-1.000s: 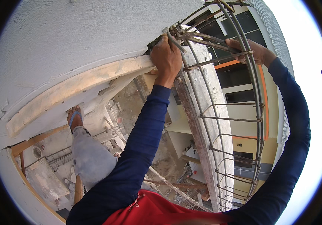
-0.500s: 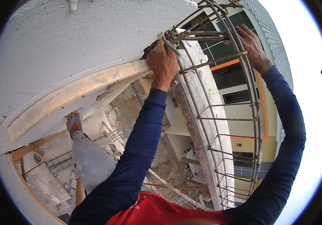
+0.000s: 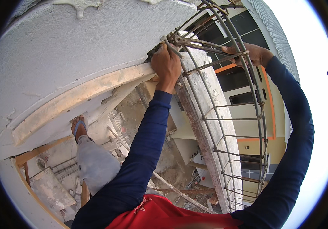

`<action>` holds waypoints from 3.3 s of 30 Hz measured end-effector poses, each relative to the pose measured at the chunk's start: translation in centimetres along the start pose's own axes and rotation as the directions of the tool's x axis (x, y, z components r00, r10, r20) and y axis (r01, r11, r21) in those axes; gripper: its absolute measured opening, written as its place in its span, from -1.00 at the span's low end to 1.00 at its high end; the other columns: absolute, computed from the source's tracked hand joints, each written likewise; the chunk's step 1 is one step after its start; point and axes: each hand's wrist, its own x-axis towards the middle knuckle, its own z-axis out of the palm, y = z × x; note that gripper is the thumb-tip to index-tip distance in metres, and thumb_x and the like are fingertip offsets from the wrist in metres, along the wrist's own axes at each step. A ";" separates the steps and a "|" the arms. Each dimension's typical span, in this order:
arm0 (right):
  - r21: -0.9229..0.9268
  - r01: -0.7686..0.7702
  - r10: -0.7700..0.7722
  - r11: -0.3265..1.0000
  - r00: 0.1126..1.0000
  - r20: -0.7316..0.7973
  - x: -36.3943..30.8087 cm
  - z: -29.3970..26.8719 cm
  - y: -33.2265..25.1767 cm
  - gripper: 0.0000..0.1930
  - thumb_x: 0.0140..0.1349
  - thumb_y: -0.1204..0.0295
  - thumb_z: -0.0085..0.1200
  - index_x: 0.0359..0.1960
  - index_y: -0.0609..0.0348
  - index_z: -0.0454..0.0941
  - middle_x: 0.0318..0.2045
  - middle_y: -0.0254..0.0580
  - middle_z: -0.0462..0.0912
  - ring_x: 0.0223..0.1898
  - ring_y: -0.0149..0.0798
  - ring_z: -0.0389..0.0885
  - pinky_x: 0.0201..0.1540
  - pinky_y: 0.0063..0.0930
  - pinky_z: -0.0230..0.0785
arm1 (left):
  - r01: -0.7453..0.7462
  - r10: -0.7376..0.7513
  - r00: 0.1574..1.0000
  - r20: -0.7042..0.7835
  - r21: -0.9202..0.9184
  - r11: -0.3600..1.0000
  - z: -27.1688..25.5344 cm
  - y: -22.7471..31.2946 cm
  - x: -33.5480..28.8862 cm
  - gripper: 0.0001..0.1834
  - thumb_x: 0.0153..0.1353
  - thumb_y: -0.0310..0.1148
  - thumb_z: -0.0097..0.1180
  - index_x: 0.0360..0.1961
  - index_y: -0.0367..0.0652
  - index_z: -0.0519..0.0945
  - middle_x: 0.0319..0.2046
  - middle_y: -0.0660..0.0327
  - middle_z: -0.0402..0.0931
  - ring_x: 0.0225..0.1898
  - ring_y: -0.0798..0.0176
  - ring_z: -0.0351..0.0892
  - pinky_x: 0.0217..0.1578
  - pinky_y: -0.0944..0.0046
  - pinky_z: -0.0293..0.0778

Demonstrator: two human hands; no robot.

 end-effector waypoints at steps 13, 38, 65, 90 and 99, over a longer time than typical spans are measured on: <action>-0.965 0.254 -0.813 -0.071 0.545 0.203 -1.4 0.0 0.7 -0.68 0.40 0.23 0.18 0.01 0.22 0.57 -0.29 -0.06 0.65 -0.38 -0.04 0.69 -0.23 -0.25 0.62 | -0.056 0.055 0.998 -0.042 -0.023 0.998 0.5 -0.6 -0.1 -0.64 0.45 -0.26 -0.05 -0.25 -0.37 0.63 -0.40 -0.22 0.66 -0.33 -0.33 0.68 -0.31 -0.10 0.59; -0.990 0.118 -0.657 0.075 0.753 0.040 -0.8 -0.3 3.4 -0.60 0.43 0.18 0.17 0.13 0.18 0.52 -0.17 -0.04 0.63 -0.34 -0.12 0.61 -0.30 -0.30 0.58 | -0.014 0.017 0.998 -0.059 0.051 0.999 0.7 -0.3 -0.2 -0.53 0.49 -0.14 -0.11 -0.31 -0.29 0.69 -0.45 -0.16 0.63 -0.40 -0.31 0.64 -0.40 -0.13 0.47; -0.129 0.084 -0.114 0.988 0.964 -0.240 -6.6 2.4 5.0 -0.55 0.52 0.16 0.06 0.18 0.33 0.57 -0.40 -0.18 0.68 -0.49 -0.29 0.77 -0.37 -0.47 0.79 | 0.034 -0.034 0.999 -0.005 0.013 0.999 0.3 0.3 0.8 -0.40 0.50 0.03 -0.11 -0.24 -0.33 0.75 -0.34 -0.14 0.71 -0.27 -0.27 0.68 -0.22 -0.11 0.47; 0.043 0.116 -0.092 0.992 0.923 -0.373 -19.4 16.6 24.2 -0.56 0.46 0.09 0.05 -0.14 0.35 0.53 -0.34 -0.13 0.55 -0.43 -0.33 0.70 -0.42 -0.50 0.61 | -0.151 0.154 0.988 0.004 -0.157 0.976 0.5 -1.3 1.7 -0.48 0.42 -0.10 0.18 -0.41 -0.47 0.66 -0.54 0.06 0.63 -0.55 0.13 0.54 -0.41 0.02 0.41; 0.161 0.123 -0.032 0.979 0.880 -0.475 -19.5 18.1 23.9 -0.58 0.49 0.23 -0.04 -0.47 0.30 0.53 -0.58 -0.24 0.58 -0.60 -0.29 0.70 -0.62 -0.50 0.52 | 0.196 -0.128 0.976 0.178 -0.448 0.872 -5.2 2.5 -7.8 -0.69 0.52 -0.37 -0.09 0.17 -0.27 0.45 -0.03 0.19 0.47 -0.08 0.35 0.50 -0.24 0.35 0.59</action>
